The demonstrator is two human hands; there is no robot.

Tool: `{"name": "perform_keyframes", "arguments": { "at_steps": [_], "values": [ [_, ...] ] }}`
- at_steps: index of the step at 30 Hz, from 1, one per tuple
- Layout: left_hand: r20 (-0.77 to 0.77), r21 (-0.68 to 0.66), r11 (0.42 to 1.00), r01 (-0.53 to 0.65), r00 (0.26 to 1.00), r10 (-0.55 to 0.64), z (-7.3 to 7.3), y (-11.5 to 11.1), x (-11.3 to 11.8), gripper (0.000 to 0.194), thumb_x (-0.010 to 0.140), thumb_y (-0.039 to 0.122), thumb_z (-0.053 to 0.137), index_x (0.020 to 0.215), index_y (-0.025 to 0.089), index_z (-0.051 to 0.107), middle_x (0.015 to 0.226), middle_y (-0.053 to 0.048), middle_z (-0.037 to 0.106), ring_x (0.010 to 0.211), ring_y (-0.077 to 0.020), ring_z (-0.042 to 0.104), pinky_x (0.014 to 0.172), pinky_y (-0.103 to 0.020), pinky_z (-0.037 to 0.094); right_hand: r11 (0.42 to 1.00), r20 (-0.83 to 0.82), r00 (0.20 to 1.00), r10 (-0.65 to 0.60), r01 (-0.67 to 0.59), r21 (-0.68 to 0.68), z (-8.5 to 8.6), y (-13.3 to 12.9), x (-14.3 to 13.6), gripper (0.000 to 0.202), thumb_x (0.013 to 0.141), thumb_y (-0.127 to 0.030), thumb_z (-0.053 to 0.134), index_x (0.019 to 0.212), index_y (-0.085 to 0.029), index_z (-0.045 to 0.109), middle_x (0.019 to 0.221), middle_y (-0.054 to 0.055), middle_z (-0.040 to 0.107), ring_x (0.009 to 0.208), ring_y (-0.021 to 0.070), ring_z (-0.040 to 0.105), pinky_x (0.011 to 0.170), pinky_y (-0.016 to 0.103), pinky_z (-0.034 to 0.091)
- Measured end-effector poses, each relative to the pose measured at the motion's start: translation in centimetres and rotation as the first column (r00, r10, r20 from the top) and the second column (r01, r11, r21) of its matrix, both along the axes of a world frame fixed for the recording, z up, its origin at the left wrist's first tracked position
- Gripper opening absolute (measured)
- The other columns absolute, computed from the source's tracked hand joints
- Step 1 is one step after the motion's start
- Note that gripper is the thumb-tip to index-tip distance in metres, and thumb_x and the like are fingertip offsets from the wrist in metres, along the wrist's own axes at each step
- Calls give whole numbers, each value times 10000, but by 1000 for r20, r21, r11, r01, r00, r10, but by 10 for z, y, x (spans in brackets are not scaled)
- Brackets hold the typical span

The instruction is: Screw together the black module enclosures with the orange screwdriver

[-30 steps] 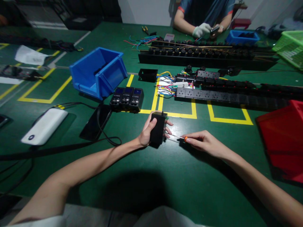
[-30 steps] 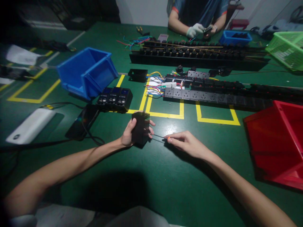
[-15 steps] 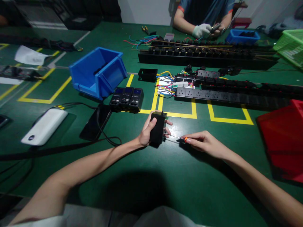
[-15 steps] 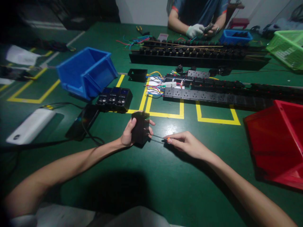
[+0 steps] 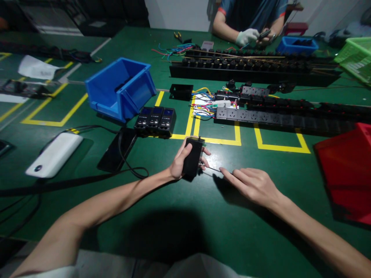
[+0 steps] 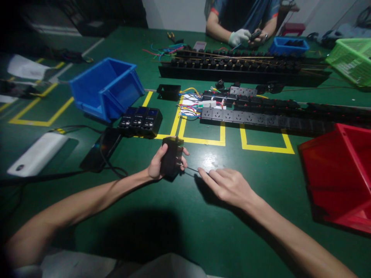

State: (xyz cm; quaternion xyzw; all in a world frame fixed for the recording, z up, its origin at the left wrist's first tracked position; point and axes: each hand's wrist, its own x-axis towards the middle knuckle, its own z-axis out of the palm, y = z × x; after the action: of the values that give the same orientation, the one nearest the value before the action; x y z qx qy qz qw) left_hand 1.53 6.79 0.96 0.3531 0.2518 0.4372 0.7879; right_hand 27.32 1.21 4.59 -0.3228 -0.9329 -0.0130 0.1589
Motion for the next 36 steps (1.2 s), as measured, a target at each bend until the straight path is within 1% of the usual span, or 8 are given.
{"name": "perform_keyframes", "arguments": {
  "at_steps": [4, 8, 11, 14, 18, 24, 31, 36],
  "values": [
    [-10, -41, 999, 2, 1000, -2, 6, 1, 1, 628, 802, 658, 646, 1142, 150, 502, 936, -114, 700, 634, -212, 706, 558, -323, 563, 987, 48, 999, 12, -19, 159, -3, -2, -1, 392, 977, -46, 459, 1264, -187, 685, 688, 20, 675, 566, 121, 535, 541, 268, 385],
    [-21, -12, 998, -59, 998, 59, 3, 1, 1, 592, 836, 646, 612, 1142, 151, 503, 986, -119, 697, 651, -198, 702, 577, -317, 575, 941, -227, 948, -222, 147, -304, 0, 2, -8, 273, 972, -258, 587, 1176, -165, 743, 792, 70, 734, 658, 147, 624, 608, 277, 454],
    [-22, 55, 995, -79, 997, 80, -2, 1, 1, 557, 873, 629, 570, 1188, 182, 463, 1019, -118, 701, 667, -199, 707, 579, -319, 576, 561, -309, 761, -571, 86, -824, 7, 9, -9, 359, 933, -402, 633, 1163, -150, 745, 907, 107, 762, 689, 170, 669, 599, 280, 495],
    [-2, 91, 990, -106, 994, 107, -5, 1, 0, 538, 896, 608, 548, 1229, 205, 420, 1011, -109, 706, 678, -198, 716, 595, -316, 577, 176, -262, 570, -779, -203, -963, 10, 16, -7, 447, 922, -462, 608, 1203, -128, 703, 939, 141, 762, 604, 160, 653, 466, 239, 428],
    [15, 135, 987, -84, 996, 83, -8, 0, -1, 514, 915, 578, 538, 1260, 228, 388, 1026, -109, 703, 692, -208, 729, 601, -322, 581, -52, -149, 581, -800, -314, -948, 3, 20, -5, 430, 897, -491, 637, 1044, -93, 708, 639, 53, 675, 378, 63, 415, 372, 203, 185],
    [25, 132, 991, -5, 1000, 1, -9, -2, -2, 525, 915, 605, 523, 1264, 239, 382, 1031, -103, 692, 677, -205, 721, 574, -308, 560, 198, -194, 724, -661, -81, -977, 2, 17, -9, 419, 884, -524, 658, 928, -117, 752, 522, -38, 499, 450, 71, 377, 433, 215, 217],
    [-26, -1, 1000, -2, 1000, 2, 4, 1, 0, 625, 814, 701, 598, 1071, 133, 555, 851, -111, 708, 606, -183, 673, 545, -283, 517, 974, -196, 978, -76, 31, -224, -15, 7, 8, 286, 975, -232, 564, 1211, -174, 715, 665, 31, 688, 549, 129, 578, 530, 258, 413],
    [-35, -13, 999, -40, 999, 39, 6, 2, 1, 609, 813, 688, 608, 1063, 135, 552, 895, -116, 704, 624, -182, 672, 557, -285, 532, 999, -119, 992, 33, -28, 44, -26, 9, 13, 348, 949, -151, 598, 1286, -185, 677, 645, 6, 646, 543, 118, 524, 525, 266, 371]
  ]
}}
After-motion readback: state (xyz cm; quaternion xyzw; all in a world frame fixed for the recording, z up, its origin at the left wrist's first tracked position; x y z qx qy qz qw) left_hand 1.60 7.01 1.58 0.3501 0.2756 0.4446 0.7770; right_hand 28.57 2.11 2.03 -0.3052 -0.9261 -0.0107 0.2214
